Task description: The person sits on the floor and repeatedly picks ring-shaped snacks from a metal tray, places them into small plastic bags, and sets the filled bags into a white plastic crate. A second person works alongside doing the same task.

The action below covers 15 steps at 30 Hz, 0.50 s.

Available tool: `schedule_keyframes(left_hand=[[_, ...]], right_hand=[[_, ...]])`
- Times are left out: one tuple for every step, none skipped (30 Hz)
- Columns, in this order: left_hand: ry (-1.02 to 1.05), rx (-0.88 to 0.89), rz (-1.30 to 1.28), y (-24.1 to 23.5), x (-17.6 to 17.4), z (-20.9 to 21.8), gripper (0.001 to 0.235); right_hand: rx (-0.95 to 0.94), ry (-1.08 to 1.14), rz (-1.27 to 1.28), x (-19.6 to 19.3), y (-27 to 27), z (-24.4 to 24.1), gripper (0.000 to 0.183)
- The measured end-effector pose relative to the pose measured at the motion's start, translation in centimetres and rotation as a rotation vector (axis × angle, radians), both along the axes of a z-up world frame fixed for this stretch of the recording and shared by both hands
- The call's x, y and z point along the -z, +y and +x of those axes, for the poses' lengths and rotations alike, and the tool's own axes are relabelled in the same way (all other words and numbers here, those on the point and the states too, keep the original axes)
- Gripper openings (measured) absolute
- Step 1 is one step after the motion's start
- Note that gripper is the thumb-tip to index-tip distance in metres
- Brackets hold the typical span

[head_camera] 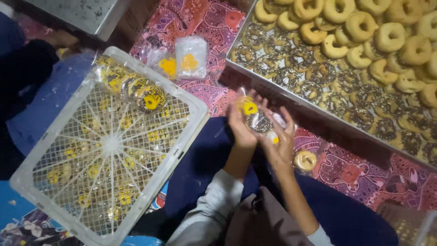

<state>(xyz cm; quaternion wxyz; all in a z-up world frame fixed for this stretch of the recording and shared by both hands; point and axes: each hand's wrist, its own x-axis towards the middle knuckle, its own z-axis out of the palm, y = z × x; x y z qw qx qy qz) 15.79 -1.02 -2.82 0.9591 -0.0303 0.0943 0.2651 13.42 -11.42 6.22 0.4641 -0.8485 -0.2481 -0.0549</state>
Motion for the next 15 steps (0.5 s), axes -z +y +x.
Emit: schedule_keyframes(left_hand=[[-0.030, 0.107, 0.019, -1.2, -0.6, -0.4, 0.055], [-0.054, 0.224, 0.037, -2.8, -1.4, -1.0, 0.054], [-0.079, 0.340, 0.053, -3.9, -2.2, -2.0, 0.054], [0.071, 0.278, 0.357, -4.6, -3.2, -3.5, 0.060], [0.213, 0.204, 0.661, -4.9, -4.3, -5.2, 0.067], [0.348, 0.118, 0.964, -4.8, -5.4, -6.5, 0.076], [0.414, -0.008, 1.442, -3.9, -6.4, -7.9, 0.083], [0.480, -0.169, 1.916, -2.2, -7.3, -9.5, 0.093], [0.539, -0.358, 2.383, -0.8, -8.1, -10.5, 0.103], [0.437, -0.350, 2.370, 0.2, -8.7, -11.4, 0.086], [0.335, -0.342, 2.352, 1.1, -9.2, -12.3, 0.069], [0.234, -0.340, 2.334, 1.9, -9.6, -13.2, 0.053], [0.291, -0.355, 2.336, 2.5, -9.9, -13.9, 0.038], [0.346, -0.354, 2.337, 3.0, -10.1, -14.7, 0.024], [0.400, -0.354, 2.338, 3.3, -10.0, -15.5, 0.014]], right_hand=[[0.026, -0.050, 0.005, -0.4, 0.0, 0.3, 0.063], [0.060, -0.096, 0.008, -0.6, -0.4, 0.2, 0.062], [0.075, -0.056, 0.001, -0.6, -0.8, 0.4, 0.057], [0.092, -0.019, -0.007, -0.4, -1.3, 0.9, 0.053], [0.109, 0.018, -0.013, 0.0, -2.0, 1.1, 0.050], [0.147, 0.269, -0.008, 0.4, -2.7, 1.4, 0.056], [0.185, 0.521, 0.002, 0.9, -3.4, 1.5, 0.064], [0.208, 0.772, 0.014, 1.2, -3.8, 1.6, 0.071], [0.052, 0.761, 0.095, 1.3, -4.3, 1.7, 0.065], [-0.109, 0.758, 0.171, 1.3, -4.6, 1.2, 0.059], [-0.269, 0.752, 0.249, 1.1, -4.7, 0.6, 0.053], [-0.354, 0.591, 0.212, 0.5, -4.7, -0.1, 0.047], [-0.433, 0.427, 0.175, -0.3, -4.4, -0.7, 0.042], [-0.500, 0.273, 0.140, -1.0, -4.1, -1.6, 0.037], [-0.415, 0.371, -0.020, -1.8, -3.7, -2.6, 0.032]])
